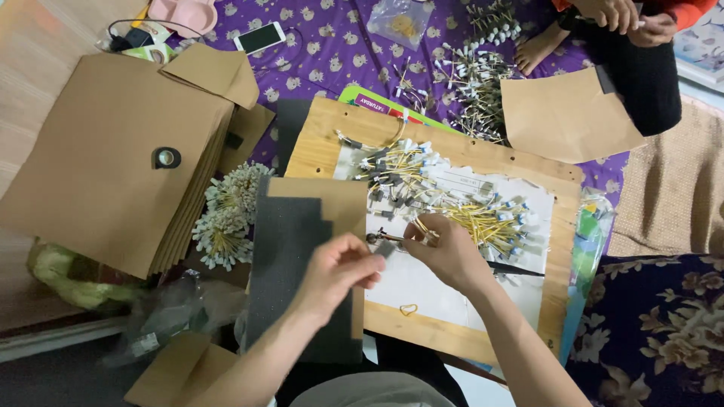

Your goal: Assembling small gold-colored components onto a black strip on a wooden board

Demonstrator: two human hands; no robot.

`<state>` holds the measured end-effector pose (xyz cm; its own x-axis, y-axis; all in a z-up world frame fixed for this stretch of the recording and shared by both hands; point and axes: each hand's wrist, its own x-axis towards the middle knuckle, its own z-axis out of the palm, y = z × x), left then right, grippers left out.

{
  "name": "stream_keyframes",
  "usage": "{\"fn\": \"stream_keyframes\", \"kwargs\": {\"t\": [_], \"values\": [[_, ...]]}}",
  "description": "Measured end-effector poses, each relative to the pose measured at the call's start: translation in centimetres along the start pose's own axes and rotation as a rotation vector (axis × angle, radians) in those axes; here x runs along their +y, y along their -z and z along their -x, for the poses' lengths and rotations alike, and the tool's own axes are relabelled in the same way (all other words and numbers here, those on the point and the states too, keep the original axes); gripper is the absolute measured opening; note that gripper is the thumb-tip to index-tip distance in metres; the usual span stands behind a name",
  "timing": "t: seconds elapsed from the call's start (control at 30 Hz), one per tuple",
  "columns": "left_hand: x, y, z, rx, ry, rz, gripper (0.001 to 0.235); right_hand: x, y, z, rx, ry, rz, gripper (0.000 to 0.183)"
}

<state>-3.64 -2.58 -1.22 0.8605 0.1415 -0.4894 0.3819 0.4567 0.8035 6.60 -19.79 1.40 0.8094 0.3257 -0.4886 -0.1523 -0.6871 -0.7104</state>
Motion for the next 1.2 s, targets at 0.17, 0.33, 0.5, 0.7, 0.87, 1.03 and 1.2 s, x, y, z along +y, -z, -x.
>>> {"fn": "stream_keyframes", "kwargs": {"t": [0.17,0.33,0.5,0.7,0.87,1.03,1.2], "values": [[-2.8,-2.1,-0.5,0.057,0.125,0.118,0.029,-1.2,0.8,0.8,-0.051,-0.053,-0.125,0.02],[-2.7,-3.1,-0.8,0.109,0.127,0.134,0.03,-0.8,0.9,0.6,-0.059,-0.049,-0.186,0.022],[-1.8,-3.4,-0.6,0.171,0.127,0.118,0.031,-0.7,0.9,0.6,-0.058,-0.025,-0.182,0.02],[-1.6,-3.8,-0.9,0.216,0.17,0.086,0.033,0.0,0.8,0.3,-0.058,0.006,-0.141,0.019],[-1.2,-4.0,-1.8,0.226,0.196,0.02,0.038,-0.2,0.8,0.5,-0.022,0.033,-0.132,0.016],[-1.9,-2.2,-1.9,0.131,0.233,-0.107,0.054,1.8,0.3,-0.3,0.027,0.138,-0.046,0.014],[3.2,-0.1,1.3,-0.294,0.303,-0.073,0.042,0.3,0.3,0.6,0.078,0.043,-0.245,0.012]]}}
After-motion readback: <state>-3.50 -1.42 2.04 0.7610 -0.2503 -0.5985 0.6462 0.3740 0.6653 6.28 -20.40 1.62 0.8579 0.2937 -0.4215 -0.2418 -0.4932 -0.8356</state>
